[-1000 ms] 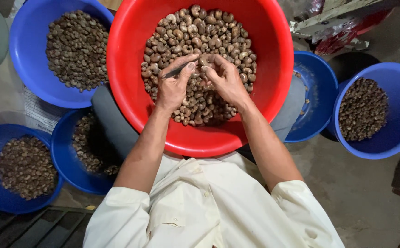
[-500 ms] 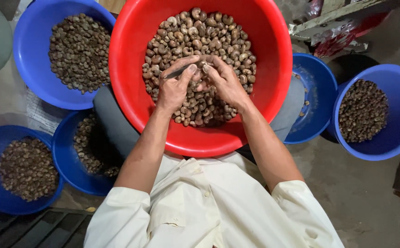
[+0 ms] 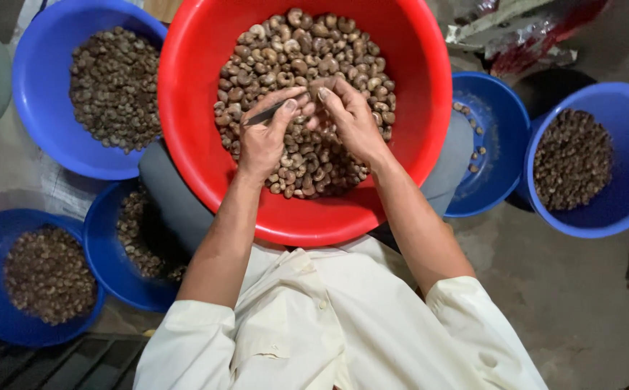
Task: Manually processing nuts by using a small tool to peel or crack the outer shells
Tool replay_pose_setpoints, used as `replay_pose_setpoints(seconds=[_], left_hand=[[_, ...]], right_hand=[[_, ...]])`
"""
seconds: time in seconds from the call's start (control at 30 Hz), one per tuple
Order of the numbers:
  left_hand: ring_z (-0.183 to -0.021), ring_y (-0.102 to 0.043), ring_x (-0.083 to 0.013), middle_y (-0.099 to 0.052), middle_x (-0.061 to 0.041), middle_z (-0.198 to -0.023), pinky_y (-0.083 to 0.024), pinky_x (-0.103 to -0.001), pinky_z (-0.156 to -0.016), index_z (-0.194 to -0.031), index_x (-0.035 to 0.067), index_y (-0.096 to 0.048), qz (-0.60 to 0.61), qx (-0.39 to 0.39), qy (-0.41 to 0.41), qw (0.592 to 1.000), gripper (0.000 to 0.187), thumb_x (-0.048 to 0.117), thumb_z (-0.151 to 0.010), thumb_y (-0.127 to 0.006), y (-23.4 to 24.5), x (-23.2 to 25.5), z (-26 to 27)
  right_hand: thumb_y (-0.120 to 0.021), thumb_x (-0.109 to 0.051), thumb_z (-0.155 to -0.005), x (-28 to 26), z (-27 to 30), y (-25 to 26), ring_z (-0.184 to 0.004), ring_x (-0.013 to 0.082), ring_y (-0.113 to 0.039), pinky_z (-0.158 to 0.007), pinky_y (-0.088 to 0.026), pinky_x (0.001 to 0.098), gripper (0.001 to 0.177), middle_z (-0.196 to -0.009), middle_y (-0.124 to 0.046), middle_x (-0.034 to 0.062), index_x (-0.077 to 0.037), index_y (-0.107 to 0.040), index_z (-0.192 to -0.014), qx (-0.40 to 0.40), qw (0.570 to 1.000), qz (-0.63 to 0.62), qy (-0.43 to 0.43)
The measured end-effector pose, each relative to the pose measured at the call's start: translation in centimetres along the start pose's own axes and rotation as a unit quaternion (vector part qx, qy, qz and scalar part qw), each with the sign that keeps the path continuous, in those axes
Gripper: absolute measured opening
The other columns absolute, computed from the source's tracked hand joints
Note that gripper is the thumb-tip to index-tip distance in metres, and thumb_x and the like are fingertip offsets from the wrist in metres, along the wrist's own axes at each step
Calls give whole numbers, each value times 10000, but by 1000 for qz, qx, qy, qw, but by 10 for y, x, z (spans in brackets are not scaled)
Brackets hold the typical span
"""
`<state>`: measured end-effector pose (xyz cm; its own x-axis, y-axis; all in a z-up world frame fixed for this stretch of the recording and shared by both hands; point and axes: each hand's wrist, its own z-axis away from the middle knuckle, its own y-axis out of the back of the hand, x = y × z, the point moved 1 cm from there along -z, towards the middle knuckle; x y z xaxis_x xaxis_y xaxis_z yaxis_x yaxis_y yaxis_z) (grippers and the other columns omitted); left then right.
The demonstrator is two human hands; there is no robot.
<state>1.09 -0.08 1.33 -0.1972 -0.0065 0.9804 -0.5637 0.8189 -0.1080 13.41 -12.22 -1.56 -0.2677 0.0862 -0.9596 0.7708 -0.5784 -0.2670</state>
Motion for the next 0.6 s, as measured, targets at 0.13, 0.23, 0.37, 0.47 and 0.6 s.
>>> replay_pose_setpoints(seconds=[0.13,0.23,0.37,0.47,0.6], left_hand=[[-1016,-731,-183,-746,-117,-1165,-639,-278,-856,-1258,46,-667,-38,-38,27,998,221,66,-1046,-608,10,-4,0],[-1077,-758,-218,-744,-109,-1186,-657,-256,-805,-1231,50,-675,-77,-26,45,996,205,21,-1039,-608,10,-10,1],[-960,-773,-173,-777,-94,-1013,-620,-242,-764,-1297,37,-652,-120,-23,128,984,255,75,-1054,-582,6,-5,2],[-950,-770,-213,-763,-141,-1051,-615,-257,-766,-1283,31,-671,-131,-36,109,985,239,103,-1072,-582,7,-10,5],[-926,-774,-227,-757,-168,-1083,-615,-239,-754,-1253,34,-701,-124,-30,87,988,221,119,-1081,-591,4,-12,5]], right_hand=[[-517,-167,-1081,-26,13,9,-729,155,-647,-687,-576,259,254,-923,-689,98,-23,-568,-1283,108,993,-35,13],[-514,-26,-1069,-46,41,34,-833,184,-699,-645,-631,258,213,-1165,-651,156,-36,-571,-1274,203,968,61,136],[-547,-9,-1104,-51,109,90,-886,175,-675,-633,-574,240,245,-1248,-626,128,-95,-561,-1333,377,890,125,226],[-550,-115,-1105,-9,159,160,-698,165,-638,-531,-532,239,194,-1021,-664,164,-71,-581,-1291,484,849,95,188],[-646,-307,-1043,81,225,230,-520,164,-697,-416,-591,257,254,-883,-760,174,-121,-605,-1212,601,799,-1,-19]])
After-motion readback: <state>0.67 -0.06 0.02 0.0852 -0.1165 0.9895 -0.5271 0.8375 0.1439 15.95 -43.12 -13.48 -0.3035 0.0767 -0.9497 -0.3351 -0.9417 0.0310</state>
